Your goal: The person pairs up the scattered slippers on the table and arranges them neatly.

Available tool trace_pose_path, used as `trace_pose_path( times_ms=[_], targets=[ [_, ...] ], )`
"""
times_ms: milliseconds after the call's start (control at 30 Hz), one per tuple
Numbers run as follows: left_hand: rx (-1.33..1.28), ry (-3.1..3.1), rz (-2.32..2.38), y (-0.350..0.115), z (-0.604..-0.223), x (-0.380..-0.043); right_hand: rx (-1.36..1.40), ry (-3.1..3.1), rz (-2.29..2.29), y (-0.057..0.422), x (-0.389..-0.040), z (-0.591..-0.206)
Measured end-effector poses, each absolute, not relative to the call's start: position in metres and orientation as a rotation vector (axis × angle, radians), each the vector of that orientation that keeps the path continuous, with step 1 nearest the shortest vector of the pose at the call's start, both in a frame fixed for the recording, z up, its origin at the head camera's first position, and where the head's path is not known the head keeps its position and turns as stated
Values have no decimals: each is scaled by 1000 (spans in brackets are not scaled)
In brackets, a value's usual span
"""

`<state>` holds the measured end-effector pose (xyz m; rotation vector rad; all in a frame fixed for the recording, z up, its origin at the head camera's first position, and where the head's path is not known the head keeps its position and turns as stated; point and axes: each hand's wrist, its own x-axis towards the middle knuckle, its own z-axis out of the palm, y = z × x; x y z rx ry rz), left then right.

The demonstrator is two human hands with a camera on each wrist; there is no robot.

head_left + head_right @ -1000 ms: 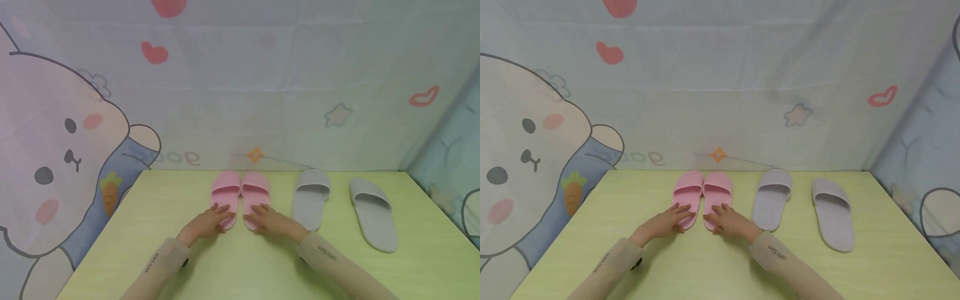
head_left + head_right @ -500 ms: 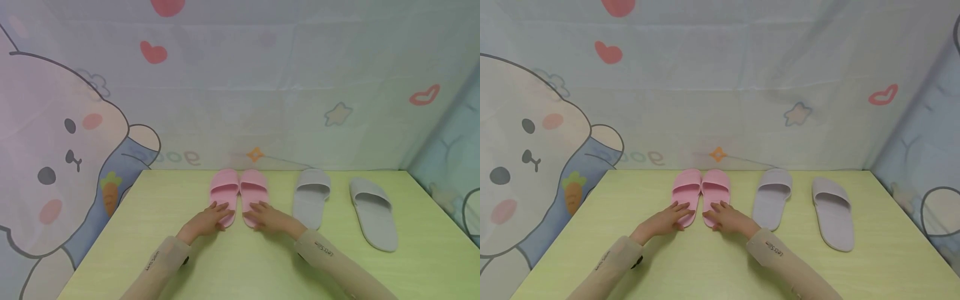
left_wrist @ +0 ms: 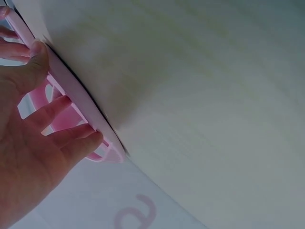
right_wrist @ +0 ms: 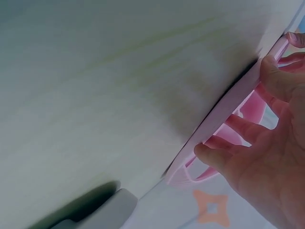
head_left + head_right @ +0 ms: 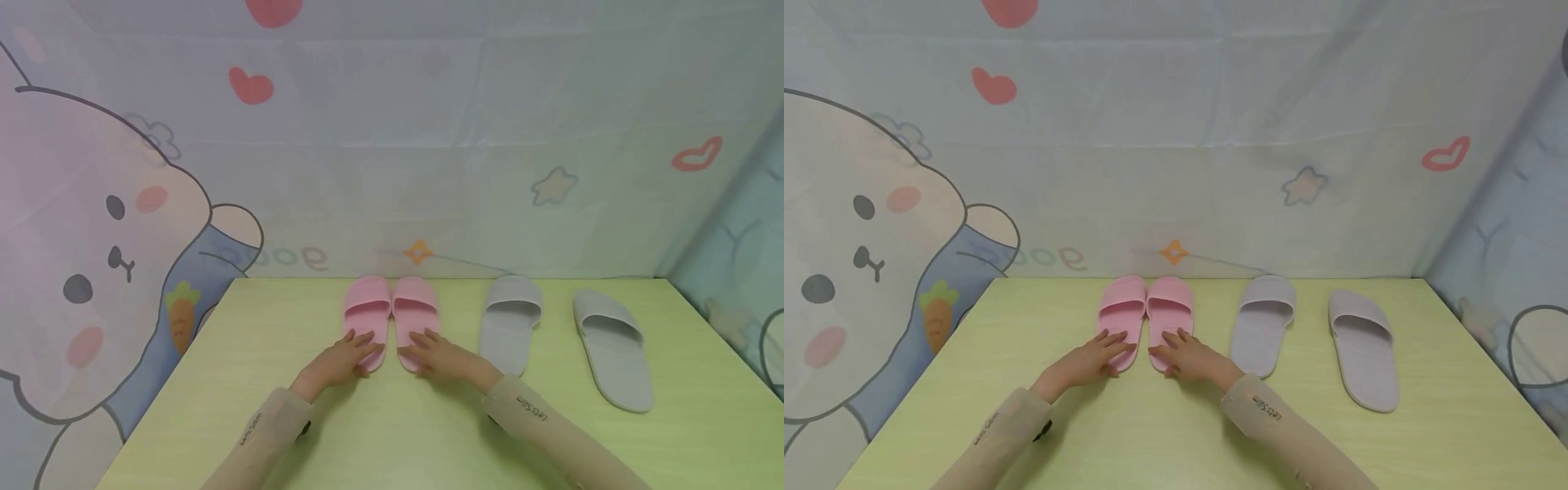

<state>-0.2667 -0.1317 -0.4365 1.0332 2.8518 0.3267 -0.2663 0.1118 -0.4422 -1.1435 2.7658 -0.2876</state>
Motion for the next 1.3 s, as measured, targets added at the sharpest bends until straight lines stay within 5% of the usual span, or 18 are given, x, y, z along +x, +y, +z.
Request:
trace_pose_path(
  times_ms=[1300],
  targets=[
    [962, 2892, 276, -132, -439, -261, -1013, 2765, -343, 109, -261, -446]
  ],
)
